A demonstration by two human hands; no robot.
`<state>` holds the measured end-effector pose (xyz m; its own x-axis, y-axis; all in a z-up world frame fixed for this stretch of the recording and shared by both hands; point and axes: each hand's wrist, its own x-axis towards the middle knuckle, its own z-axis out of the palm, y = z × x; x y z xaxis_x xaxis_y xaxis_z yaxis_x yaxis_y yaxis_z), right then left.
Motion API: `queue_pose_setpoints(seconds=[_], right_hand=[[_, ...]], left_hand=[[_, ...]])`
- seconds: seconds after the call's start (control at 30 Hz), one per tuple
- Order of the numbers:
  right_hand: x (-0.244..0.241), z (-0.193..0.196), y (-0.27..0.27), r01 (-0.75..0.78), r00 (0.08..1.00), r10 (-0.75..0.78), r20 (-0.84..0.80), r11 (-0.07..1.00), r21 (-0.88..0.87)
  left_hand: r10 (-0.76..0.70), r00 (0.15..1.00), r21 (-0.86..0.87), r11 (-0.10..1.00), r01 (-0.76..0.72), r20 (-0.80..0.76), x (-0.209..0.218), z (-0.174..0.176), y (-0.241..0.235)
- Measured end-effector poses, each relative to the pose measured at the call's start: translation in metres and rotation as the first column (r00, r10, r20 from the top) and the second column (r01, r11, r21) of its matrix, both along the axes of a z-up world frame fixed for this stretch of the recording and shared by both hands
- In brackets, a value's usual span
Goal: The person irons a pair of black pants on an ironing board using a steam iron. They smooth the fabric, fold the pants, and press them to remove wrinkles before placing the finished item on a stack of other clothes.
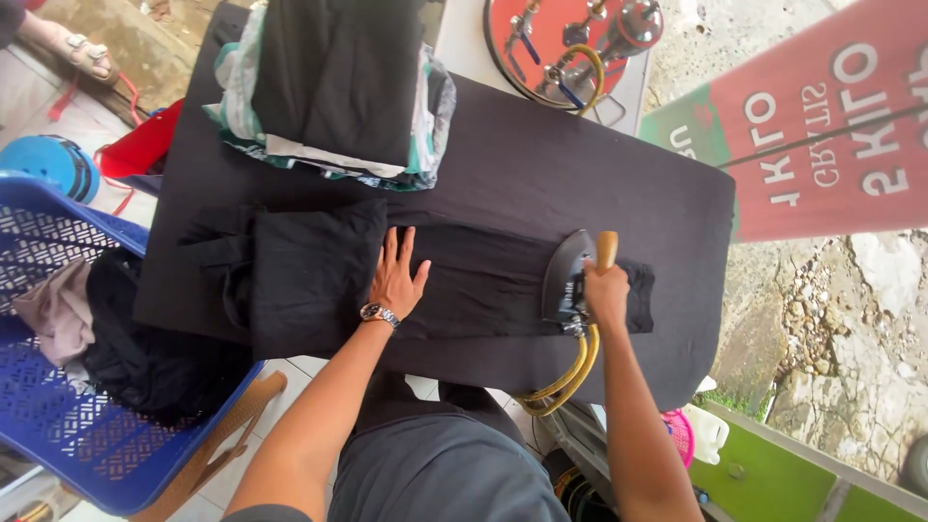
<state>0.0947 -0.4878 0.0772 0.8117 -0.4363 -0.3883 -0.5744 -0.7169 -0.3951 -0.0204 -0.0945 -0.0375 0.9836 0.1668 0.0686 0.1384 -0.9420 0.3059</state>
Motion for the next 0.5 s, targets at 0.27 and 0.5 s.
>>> queue_pose_setpoints(seconds=[0.27,0.5], right_hand=[[-0.047,0.03,0.028,0.01,1.0,-0.01,0.001,0.998,0.061],[-0.092,0.038,0.08,-0.17,0.959,0.178,-0.222,0.984,0.056]], left_hand=[[-0.009,1.0,-0.023,1.0,0.01,0.028,0.0,0.015,-0.003],[0.001,0.998,0.006,1.0,-0.002,0.062,0.003,-0.005,-0.007]])
